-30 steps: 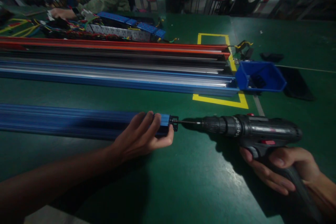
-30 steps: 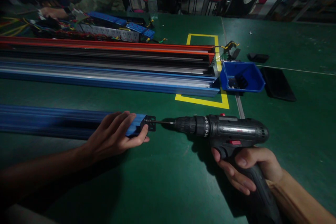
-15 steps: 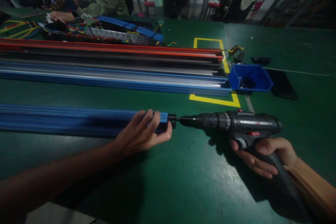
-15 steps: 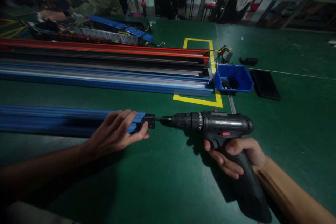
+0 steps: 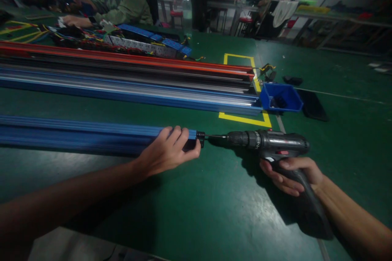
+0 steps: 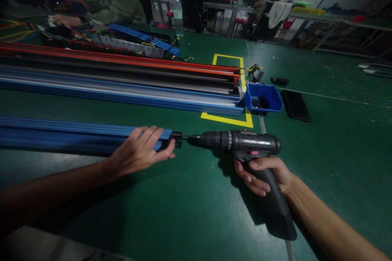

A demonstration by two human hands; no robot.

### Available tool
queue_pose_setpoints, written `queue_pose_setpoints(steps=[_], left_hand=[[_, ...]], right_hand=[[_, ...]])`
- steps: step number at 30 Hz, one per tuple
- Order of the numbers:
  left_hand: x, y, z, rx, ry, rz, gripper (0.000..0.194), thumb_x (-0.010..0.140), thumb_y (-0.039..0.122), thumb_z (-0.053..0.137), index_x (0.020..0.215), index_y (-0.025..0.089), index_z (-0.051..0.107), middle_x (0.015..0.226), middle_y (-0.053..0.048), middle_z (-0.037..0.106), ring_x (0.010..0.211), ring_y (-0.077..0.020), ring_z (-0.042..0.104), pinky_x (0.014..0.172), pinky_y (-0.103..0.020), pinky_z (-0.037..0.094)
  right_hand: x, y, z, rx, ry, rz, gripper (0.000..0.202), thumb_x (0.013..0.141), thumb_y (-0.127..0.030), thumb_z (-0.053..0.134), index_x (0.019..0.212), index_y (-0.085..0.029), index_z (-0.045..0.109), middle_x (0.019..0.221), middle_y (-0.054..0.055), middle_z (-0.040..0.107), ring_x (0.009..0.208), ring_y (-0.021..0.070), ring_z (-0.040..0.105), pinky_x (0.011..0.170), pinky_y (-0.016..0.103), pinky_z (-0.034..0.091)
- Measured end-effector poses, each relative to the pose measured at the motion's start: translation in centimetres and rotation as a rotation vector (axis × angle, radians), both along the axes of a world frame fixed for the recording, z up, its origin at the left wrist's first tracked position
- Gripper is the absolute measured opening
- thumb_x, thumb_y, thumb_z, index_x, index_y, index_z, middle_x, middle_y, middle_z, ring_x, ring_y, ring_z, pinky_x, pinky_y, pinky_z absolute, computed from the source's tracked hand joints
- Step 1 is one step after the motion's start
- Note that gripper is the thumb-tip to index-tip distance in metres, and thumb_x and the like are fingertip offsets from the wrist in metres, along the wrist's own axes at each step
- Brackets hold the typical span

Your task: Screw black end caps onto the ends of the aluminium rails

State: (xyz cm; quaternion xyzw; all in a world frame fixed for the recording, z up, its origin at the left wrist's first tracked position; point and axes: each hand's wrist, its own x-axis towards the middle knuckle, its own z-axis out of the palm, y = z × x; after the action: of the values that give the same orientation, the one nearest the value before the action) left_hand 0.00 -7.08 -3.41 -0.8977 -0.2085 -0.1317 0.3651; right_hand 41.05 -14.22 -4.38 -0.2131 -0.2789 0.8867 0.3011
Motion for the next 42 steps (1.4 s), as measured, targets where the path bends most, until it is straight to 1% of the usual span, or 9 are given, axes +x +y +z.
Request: queue_pose_setpoints(steps=[6,11,17,21,26,28,35,38,42], left_hand=[[0.13,-0.02,0.02,0.018,-0.010,-0.007,0.047,0.099,0.043,0.069,0.137,0.025,0.050,0.111,-0.019,0.076,0.096,-0.0311,0.073,0.077,-0.040,0.054],[0.18,-0.04,0.09,0.034,-0.004,0.007,0.047,0.100,0.044,0.068,0.139,0.024,0.050,0.112,-0.019,0.076,0.097,-0.0313,0.073,0.078,-0.040,0.054],[-0.08,-0.02,-0.33,0.003,-0.004,0.008,0.047,0.100,0.042,0.068,0.142,0.027,0.052,0.115,-0.016,0.074,0.102,-0.0300,0.069,0.081,-0.040,0.052],[-0.18,0.02,-0.41,0.001,-0.001,0.004,0.049,0.100,0.043,0.069,0.143,0.027,0.052,0.116,-0.017,0.074,0.102,-0.0302,0.069,0.081,-0.040,0.052],[-0.10,-0.01,-0.23,0.014,-0.002,0.009,0.046,0.101,0.042,0.068,0.142,0.028,0.052,0.114,-0.014,0.075,0.100,-0.0278,0.069,0.080,-0.039,0.052],[-0.04,-0.03,-0.18,0.017,0.000,0.012,0.047,0.101,0.042,0.068,0.142,0.028,0.051,0.114,-0.015,0.075,0.099,-0.0280,0.070,0.079,-0.038,0.053],[0.00,-0.03,-0.22,0.028,0.012,0.027,0.048,0.101,0.045,0.067,0.142,0.028,0.049,0.114,-0.017,0.075,0.100,-0.0295,0.071,0.079,-0.039,0.053],[-0.05,0.00,-0.29,0.020,0.016,0.021,0.049,0.101,0.045,0.067,0.142,0.027,0.049,0.115,-0.017,0.075,0.100,-0.0298,0.071,0.080,-0.040,0.053],[-0.08,0.02,-0.27,0.021,0.013,0.021,0.047,0.101,0.044,0.067,0.142,0.028,0.050,0.115,-0.016,0.074,0.101,-0.0294,0.070,0.080,-0.039,0.053]], right_hand=[[-0.12,0.19,0.14,-0.004,-0.022,-0.001,0.025,0.095,-0.023,0.064,0.110,-0.006,0.075,0.080,0.004,0.068,0.037,0.0002,0.041,0.045,0.015,0.052],[-0.27,0.25,0.24,0.020,0.002,0.003,0.027,0.096,-0.022,0.061,0.111,-0.006,0.075,0.080,0.003,0.067,0.038,-0.0002,0.039,0.047,0.014,0.052],[-0.15,0.00,0.16,0.021,-0.013,-0.003,0.026,0.096,-0.023,0.061,0.110,-0.007,0.075,0.078,0.002,0.066,0.037,-0.0005,0.036,0.045,0.014,0.049],[0.03,-0.11,0.06,0.001,-0.050,-0.022,0.024,0.095,-0.025,0.063,0.108,-0.008,0.074,0.077,0.001,0.066,0.035,0.0000,0.035,0.041,0.014,0.047],[0.02,-0.07,0.11,0.001,-0.049,-0.027,0.023,0.096,-0.024,0.063,0.107,-0.007,0.074,0.076,0.002,0.067,0.035,-0.0005,0.034,0.041,0.014,0.047],[-0.02,-0.01,0.09,0.013,-0.042,-0.023,0.023,0.096,-0.024,0.063,0.107,-0.007,0.074,0.076,0.001,0.066,0.035,-0.0006,0.034,0.041,0.014,0.047],[0.12,-0.03,0.11,-0.008,-0.104,-0.029,0.025,0.093,-0.027,0.066,0.108,-0.008,0.072,0.078,0.002,0.067,0.035,0.0002,0.038,0.039,0.014,0.044],[0.15,-0.07,0.17,0.007,-0.098,-0.018,0.025,0.094,-0.028,0.065,0.109,-0.009,0.070,0.079,0.002,0.066,0.037,0.0000,0.040,0.040,0.014,0.045],[0.13,-0.04,0.20,0.019,-0.091,-0.010,0.024,0.096,-0.029,0.064,0.109,-0.009,0.069,0.080,0.002,0.065,0.037,0.0000,0.041,0.041,0.013,0.046]])
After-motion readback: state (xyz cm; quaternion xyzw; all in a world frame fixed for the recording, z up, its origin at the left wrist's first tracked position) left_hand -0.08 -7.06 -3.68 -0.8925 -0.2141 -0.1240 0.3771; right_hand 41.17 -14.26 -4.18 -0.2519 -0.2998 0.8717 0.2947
